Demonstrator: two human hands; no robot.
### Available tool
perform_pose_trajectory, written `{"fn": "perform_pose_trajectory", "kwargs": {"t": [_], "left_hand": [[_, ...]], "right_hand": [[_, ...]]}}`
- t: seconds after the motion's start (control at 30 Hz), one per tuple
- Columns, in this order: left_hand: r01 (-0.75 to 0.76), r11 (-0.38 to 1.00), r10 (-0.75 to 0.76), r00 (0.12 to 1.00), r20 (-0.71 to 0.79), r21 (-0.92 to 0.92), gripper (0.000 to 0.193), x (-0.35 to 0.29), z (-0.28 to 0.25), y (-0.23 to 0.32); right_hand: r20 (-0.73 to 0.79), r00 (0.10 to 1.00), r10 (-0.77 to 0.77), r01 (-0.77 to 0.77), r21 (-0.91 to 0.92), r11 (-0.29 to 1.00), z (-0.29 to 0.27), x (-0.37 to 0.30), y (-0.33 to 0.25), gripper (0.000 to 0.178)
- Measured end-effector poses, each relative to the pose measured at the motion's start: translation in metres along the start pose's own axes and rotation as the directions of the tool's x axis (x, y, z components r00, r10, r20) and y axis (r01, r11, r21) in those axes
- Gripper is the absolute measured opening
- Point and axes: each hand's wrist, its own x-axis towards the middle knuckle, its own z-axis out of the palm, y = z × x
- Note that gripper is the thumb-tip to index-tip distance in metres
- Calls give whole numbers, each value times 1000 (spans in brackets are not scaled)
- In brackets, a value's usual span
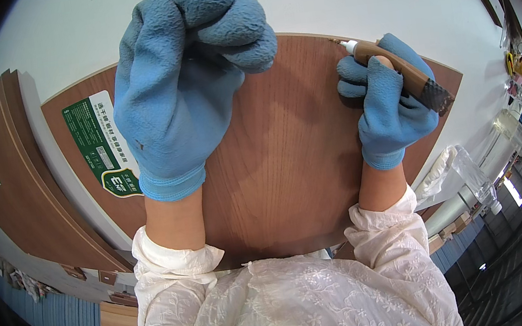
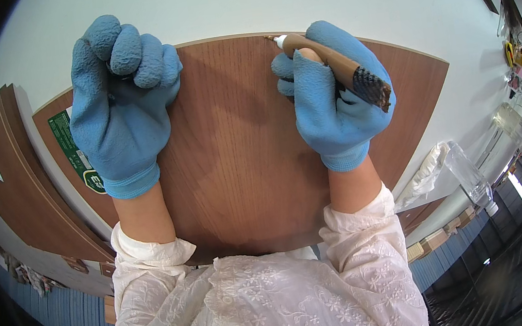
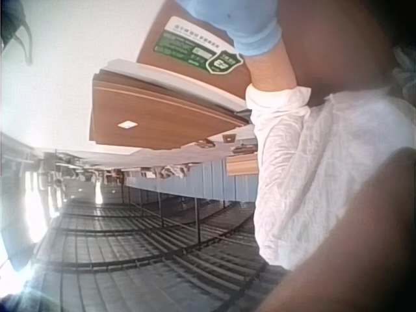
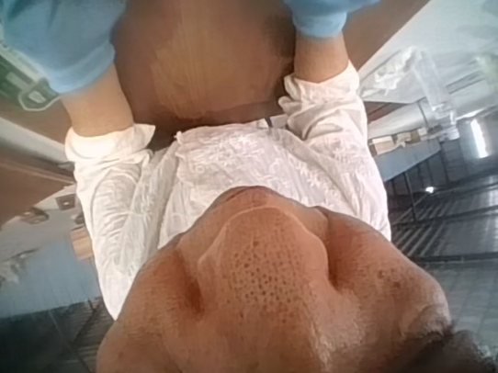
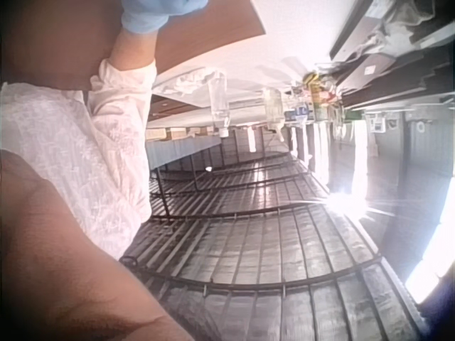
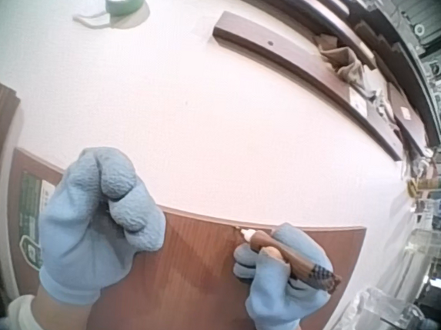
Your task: The person wipes the surface of several brown wood panels with a cloth, pours liquid onto the cloth, and applies a substance from a tube to the panel surface. The person then stacks the treated panels.
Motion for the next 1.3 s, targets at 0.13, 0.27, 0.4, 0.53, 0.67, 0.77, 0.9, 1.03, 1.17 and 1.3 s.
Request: {"fn": "perform_pose_trajectory", "kwargs": {"t": [0.13,0.27,0.4,0.53,0.67,0.77,0.9,1.03,1.17,1.3], "left_hand": [[-12,1000,12,1000,-28,19,44,-2,0,-2],[-3,1000,3,1000,-6,7,44,-1,-1,-1],[20,998,-20,1000,3,57,33,5,8,3],[19,987,-12,999,-45,158,20,6,34,-1],[82,942,-57,995,-87,326,14,1,55,0],[85,911,-67,996,-59,404,13,-1,58,0],[34,860,-53,998,23,510,13,0,57,-2],[-43,815,-37,991,126,578,13,4,54,1],[-1,802,-66,994,91,597,15,3,55,5],[85,839,-109,994,13,537,18,0,59,6]], "right_hand": [[-13,1000,7,-7,-15,1000,2,1,-1,23],[-13,1000,3,-3,1,1000,2,2,-4,22],[-27,990,140,-138,49,989,0,4,-11,22],[-91,987,135,-123,126,984,-3,6,-14,32],[-51,968,246,-208,382,901,-11,2,-17,45],[81,975,206,-220,477,851,-18,-1,-19,50],[130,983,128,-175,472,864,-23,-5,-21,49],[112,989,98,-128,305,944,-17,-6,-24,46],[76,986,149,-166,332,929,-9,-6,-30,47],[63,984,164,-175,295,939,-5,-4,-34,49]]}}
